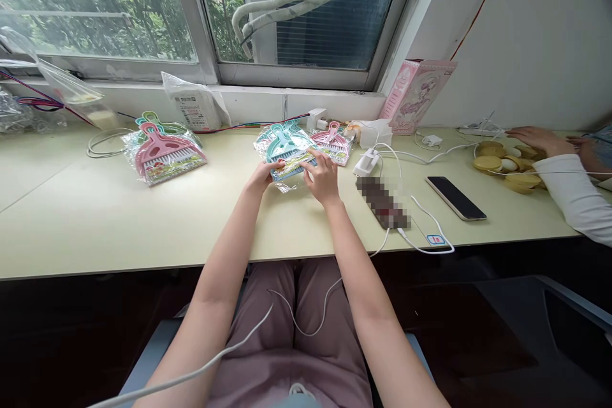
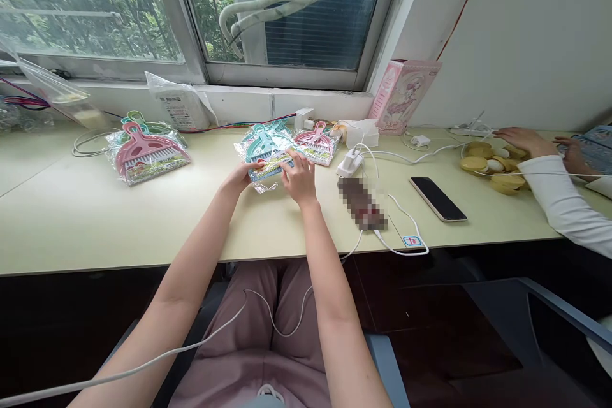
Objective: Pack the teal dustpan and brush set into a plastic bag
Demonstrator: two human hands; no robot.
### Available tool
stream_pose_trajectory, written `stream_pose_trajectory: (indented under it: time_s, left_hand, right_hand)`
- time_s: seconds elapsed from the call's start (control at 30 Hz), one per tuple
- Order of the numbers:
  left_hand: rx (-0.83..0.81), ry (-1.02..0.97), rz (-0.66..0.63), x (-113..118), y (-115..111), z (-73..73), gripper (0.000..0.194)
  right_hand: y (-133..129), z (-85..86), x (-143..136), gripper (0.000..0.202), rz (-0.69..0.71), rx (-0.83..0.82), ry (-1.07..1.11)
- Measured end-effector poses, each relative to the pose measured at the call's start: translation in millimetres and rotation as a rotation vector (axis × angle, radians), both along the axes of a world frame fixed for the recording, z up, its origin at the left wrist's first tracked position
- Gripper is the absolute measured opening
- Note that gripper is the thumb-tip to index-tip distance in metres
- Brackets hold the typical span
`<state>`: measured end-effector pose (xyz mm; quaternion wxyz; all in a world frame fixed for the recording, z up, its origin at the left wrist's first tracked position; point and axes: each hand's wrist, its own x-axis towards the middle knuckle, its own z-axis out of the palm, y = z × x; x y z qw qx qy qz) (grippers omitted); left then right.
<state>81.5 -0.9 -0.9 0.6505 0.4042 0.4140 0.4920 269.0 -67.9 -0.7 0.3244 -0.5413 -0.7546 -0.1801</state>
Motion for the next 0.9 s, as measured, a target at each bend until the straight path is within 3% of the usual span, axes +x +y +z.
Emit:
stream_pose_trajectory:
  time_s: [0.57,0.9]
  left_hand:
    - [0.080,-0.033,0.008,7.8,-7.6,5.1,0.039]
    - [0.096,-0.011,0.012,8.0,-3.8,0.4,0.043]
  right_hand:
    - [-0.1,-0.8,-3.0,0.032,-0.008,-0.022,0.074]
    - [-1.1,-1.4,-2.3,0.030,-0.051,-0.036,0.063]
